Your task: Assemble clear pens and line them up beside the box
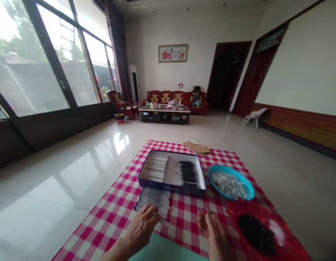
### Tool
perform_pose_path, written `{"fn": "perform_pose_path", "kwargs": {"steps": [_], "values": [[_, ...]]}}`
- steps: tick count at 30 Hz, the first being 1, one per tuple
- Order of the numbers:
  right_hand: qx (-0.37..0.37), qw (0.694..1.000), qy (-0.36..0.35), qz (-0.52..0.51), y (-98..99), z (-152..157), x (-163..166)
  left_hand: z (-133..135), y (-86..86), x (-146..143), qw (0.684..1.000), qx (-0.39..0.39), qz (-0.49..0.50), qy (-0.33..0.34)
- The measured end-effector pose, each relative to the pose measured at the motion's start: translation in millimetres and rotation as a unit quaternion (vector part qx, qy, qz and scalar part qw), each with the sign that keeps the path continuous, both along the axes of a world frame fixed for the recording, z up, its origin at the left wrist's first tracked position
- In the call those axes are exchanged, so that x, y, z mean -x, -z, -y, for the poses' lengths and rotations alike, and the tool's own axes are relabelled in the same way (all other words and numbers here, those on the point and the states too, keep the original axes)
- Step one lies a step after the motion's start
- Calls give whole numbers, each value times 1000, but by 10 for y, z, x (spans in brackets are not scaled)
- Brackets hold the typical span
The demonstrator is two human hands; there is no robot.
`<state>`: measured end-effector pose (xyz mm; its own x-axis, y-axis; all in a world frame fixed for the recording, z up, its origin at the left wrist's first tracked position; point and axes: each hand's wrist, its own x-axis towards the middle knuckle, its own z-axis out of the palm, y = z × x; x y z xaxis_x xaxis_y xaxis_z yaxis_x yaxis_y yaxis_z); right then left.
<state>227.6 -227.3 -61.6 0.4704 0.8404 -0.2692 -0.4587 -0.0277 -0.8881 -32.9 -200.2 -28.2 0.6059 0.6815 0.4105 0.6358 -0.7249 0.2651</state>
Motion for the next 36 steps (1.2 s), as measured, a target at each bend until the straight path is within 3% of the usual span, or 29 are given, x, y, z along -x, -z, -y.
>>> {"fn": "perform_pose_path", "kwargs": {"steps": [8,16,22,28,31,36], "values": [[4,1000,3,-13,7,-3,7,-65,158,189,999,-14,9,-33],[-5,1000,-8,8,41,2,-11,-90,190,147,999,25,-4,-35],[-14,999,-15,28,39,0,-6,-121,176,46,999,23,-3,-45],[-32,998,-13,57,19,17,20,-135,267,84,999,-15,25,-17],[-37,996,-5,77,-26,36,64,-147,218,-23,999,-30,39,-1],[-56,988,-13,142,-124,108,190,-117,75,-509,994,-38,94,36]]}}
